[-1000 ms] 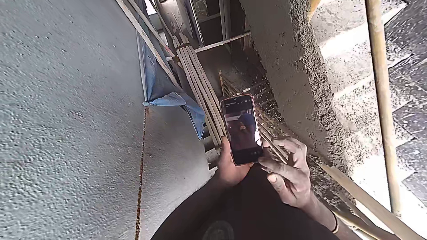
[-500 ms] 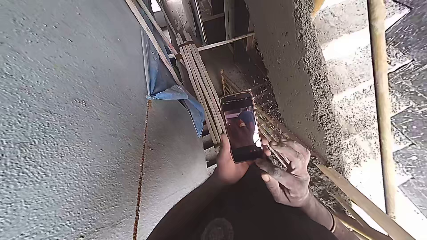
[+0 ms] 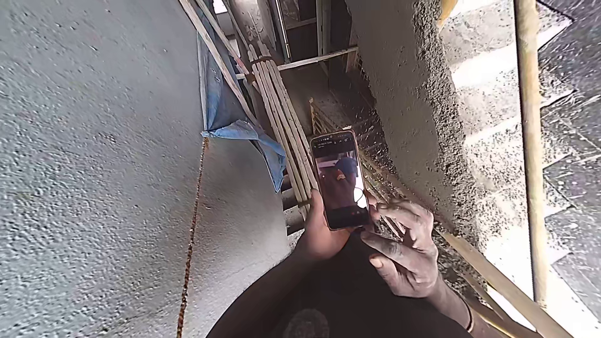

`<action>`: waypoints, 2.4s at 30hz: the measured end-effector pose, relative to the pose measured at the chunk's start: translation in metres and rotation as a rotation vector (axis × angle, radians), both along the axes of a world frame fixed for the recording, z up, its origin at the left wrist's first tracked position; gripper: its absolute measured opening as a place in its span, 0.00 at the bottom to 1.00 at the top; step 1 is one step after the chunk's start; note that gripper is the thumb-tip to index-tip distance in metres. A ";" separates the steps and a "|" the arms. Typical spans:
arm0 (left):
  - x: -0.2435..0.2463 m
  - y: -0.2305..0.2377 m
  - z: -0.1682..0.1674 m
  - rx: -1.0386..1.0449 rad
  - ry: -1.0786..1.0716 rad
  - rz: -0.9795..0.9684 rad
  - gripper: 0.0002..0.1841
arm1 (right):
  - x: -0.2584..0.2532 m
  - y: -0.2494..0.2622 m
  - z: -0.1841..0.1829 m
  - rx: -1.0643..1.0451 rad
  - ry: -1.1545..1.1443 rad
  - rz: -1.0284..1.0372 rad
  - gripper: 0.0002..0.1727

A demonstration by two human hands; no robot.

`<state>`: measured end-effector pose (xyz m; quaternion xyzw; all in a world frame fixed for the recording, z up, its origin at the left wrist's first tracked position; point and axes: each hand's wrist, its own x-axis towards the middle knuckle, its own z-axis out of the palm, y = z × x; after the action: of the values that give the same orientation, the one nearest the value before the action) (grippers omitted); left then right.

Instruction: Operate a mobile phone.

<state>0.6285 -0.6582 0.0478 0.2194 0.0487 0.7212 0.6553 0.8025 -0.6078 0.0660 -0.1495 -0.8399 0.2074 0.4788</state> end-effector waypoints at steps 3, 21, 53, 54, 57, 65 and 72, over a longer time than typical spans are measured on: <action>-0.002 0.000 -0.003 0.004 -0.025 -0.006 0.42 | 0.003 0.003 0.001 -0.011 -0.035 -0.005 0.19; -0.016 0.019 -0.003 0.006 0.014 -0.026 0.42 | -0.019 0.018 -0.002 0.047 -0.062 -0.129 0.15; -0.070 0.050 0.000 0.046 0.026 -0.035 0.41 | -0.073 0.048 0.011 0.036 -0.025 -0.122 0.16; -0.070 0.051 0.001 0.038 0.019 -0.031 0.40 | -0.073 0.049 0.011 0.039 -0.023 -0.127 0.16; -0.071 0.052 0.001 0.015 -0.007 -0.031 0.39 | -0.074 0.052 0.013 0.039 -0.023 -0.142 0.16; -0.073 0.056 -0.004 0.057 -0.023 -0.055 0.38 | -0.074 0.059 0.018 0.018 -0.033 -0.186 0.18; -0.071 0.053 -0.005 0.042 -0.043 -0.015 0.34 | -0.078 0.063 0.025 -0.008 -0.128 -0.220 0.23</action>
<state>0.5576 -0.6056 0.0430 0.2177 0.0177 0.7216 0.6570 0.7240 -0.5445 0.0915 -0.2557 -0.8465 0.1472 0.4432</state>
